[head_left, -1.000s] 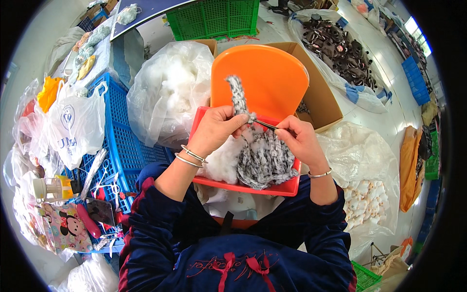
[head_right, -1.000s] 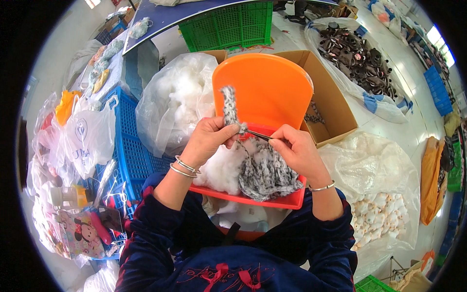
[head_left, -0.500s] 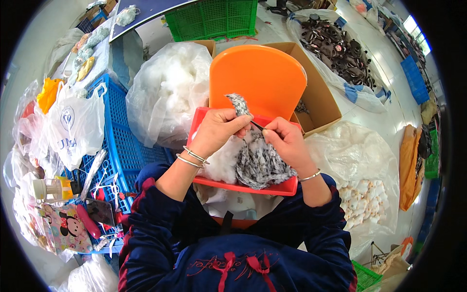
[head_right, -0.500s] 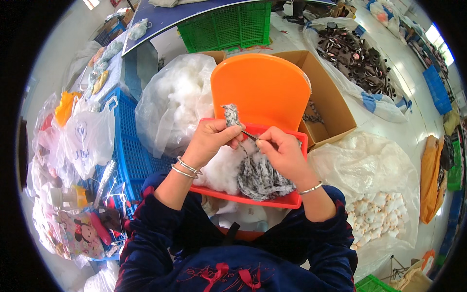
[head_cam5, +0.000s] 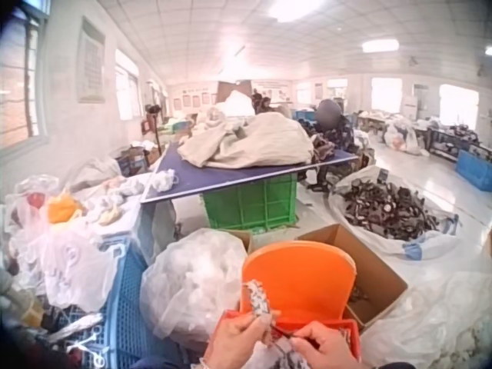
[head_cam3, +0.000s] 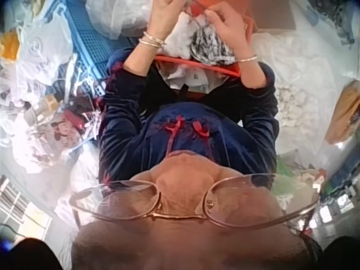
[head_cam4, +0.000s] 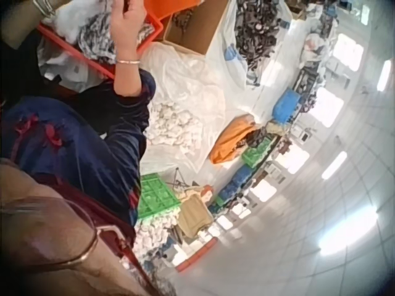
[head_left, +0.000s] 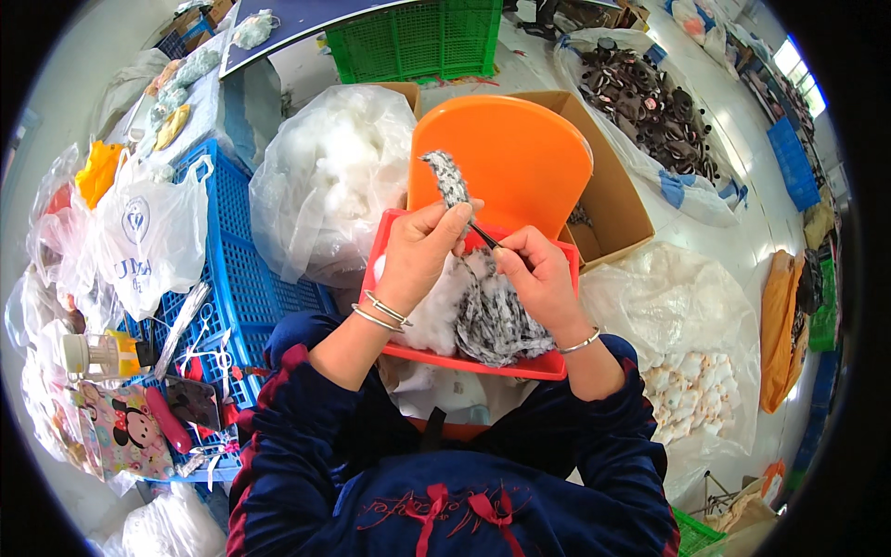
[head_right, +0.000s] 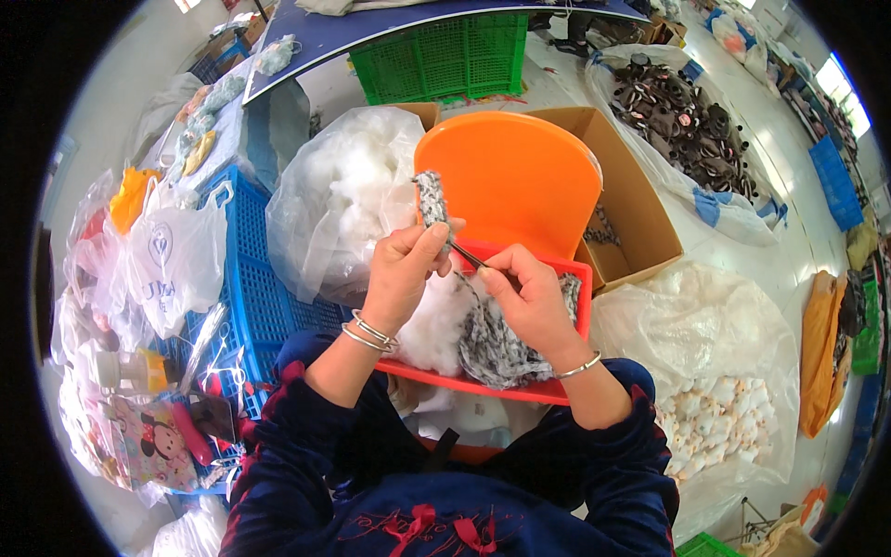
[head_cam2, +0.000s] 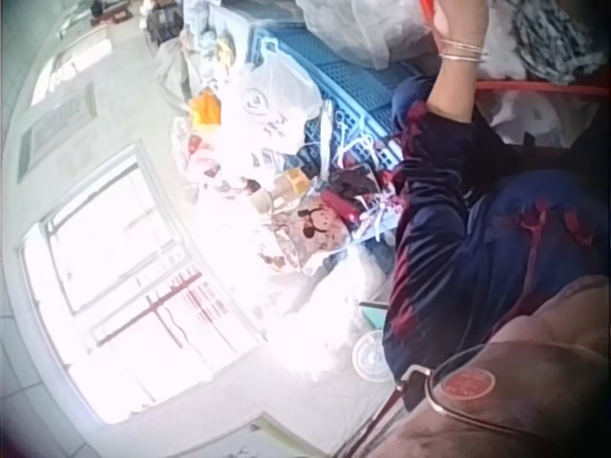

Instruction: The person sits on the floor and uses a metal tool to stuff white fluffy material into a grey patterned fabric item held in a red tray. They repeatedly insert the tool, push the stuffing inside, and adjust the fabric to pack the material.

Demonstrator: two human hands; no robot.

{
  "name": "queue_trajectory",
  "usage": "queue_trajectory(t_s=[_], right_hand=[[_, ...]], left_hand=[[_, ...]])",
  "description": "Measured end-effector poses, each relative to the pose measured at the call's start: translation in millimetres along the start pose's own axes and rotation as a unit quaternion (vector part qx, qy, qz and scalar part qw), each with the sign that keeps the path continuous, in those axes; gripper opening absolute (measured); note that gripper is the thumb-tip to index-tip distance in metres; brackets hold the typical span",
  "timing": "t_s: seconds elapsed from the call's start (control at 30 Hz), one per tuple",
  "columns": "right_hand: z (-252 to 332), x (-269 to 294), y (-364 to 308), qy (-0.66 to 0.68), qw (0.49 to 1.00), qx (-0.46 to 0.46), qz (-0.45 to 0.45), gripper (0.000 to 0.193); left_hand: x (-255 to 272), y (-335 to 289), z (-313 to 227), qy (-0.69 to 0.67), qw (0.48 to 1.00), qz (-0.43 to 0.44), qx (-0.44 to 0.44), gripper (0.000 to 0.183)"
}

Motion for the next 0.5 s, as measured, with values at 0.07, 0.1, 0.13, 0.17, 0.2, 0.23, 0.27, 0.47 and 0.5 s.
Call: queue_trajectory(t_s=[0.07, 0.1, 0.13, 0.17, 0.2, 0.23, 0.27, 0.47, 0.5], right_hand=[[2.5, -6.6, -0.6, 0.028, 1.0, -0.014, -0.003, 0.01], [2.9, -9.9, -1.3, 0.042, 0.999, -0.02, -0.004, 0.01], [-1.3, -13.0, -2.3, 0.053, 0.998, -0.027, -0.004, 0.01], [-7.1, -15.0, -2.7, 0.065, 0.997, -0.033, -0.006, 0.01], [-10.5, -16.1, -2.5, 0.076, 0.996, -0.039, -0.008, 0.01], [-8.6, -16.3, -1.7, 0.079, 0.996, -0.037, -0.009, 0.011], [-6.0, -17.1, -1.2, 0.084, 0.996, -0.035, -0.009, 0.011], [5.5, -9.9, 5.2, 0.031, 0.999, -0.032, -0.011, 0.01], [4.2, -6.5, 5.1, 0.012, 0.999, -0.034, -0.012, 0.01]], left_hand=[[-3.9, -2.1, 10.1, -0.061, 0.998, -0.017, 0.001, 0.029], [-4.4, -3.2, 15.6, -0.091, 0.995, -0.025, 0.002, 0.029], [-3.6, -4.3, 18.4, -0.116, 0.993, -0.03, -0.001, 0.024], [-3.7, -5.6, 20.4, -0.079, 0.996, -0.036, -0.001, 0.023], [-4.1, -7.3, 22.0, -0.041, 0.998, -0.041, -0.002, 0.023], [-4.0, -7.8, 22.7, -0.003, 0.999, -0.046, -0.002, 0.022], [-5.4, -7.4, 22.9, -0.001, 0.999, -0.04, -0.003, 0.021], [-3.0, -4.8, 11.8, -0.06, 0.998, -0.022, 0.014, 0.02], [3.2, -3.3, 8.4, -0.05, 0.998, -0.038, 0.015, 0.02]])
Point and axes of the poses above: each hand's wrist, its own y-axis towards the middle knuckle, its own x-axis out of the back of the hand, z = x × y, the point moved 10 cm from there along y, towards the middle knuckle
